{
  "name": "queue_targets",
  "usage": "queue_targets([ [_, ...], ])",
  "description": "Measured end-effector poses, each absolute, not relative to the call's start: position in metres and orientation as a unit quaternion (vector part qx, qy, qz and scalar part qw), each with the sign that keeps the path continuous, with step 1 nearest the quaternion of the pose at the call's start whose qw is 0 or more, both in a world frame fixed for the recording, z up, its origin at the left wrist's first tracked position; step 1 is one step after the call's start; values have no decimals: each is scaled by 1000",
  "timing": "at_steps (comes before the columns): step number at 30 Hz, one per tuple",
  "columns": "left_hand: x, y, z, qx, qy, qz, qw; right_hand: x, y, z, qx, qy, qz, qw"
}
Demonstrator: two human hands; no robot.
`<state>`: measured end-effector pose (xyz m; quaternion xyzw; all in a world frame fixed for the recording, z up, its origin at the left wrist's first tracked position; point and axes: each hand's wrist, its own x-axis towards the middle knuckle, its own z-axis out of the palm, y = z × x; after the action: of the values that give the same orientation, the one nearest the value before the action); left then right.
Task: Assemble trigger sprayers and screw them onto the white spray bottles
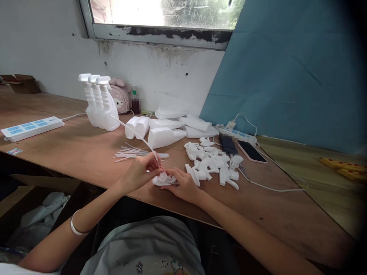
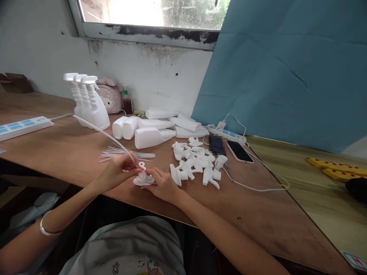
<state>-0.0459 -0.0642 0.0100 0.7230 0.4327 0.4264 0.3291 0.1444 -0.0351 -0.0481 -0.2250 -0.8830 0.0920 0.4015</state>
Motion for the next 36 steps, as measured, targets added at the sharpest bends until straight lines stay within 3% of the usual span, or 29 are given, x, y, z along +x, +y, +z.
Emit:
queue_targets([
  [18,-40,-65,4,798,435,348,229,143,-36,-48,-226,-885,69,401],
  [22,-40,-61,5,815,413,326,245,143,-34,-49,-228,-883,88,401],
  [27,-66,-47,43,861,318,278,285,141,-35,-48,-248,-871,123,405],
  [31,-110,-4,62,823,417,345,174,140,-36,-48,-321,-825,142,442],
  [34,-140,47,48,685,575,446,49,141,-36,-48,-336,-814,127,457],
  [36,-154,76,32,623,636,455,21,141,-35,-46,-320,-820,114,461],
])
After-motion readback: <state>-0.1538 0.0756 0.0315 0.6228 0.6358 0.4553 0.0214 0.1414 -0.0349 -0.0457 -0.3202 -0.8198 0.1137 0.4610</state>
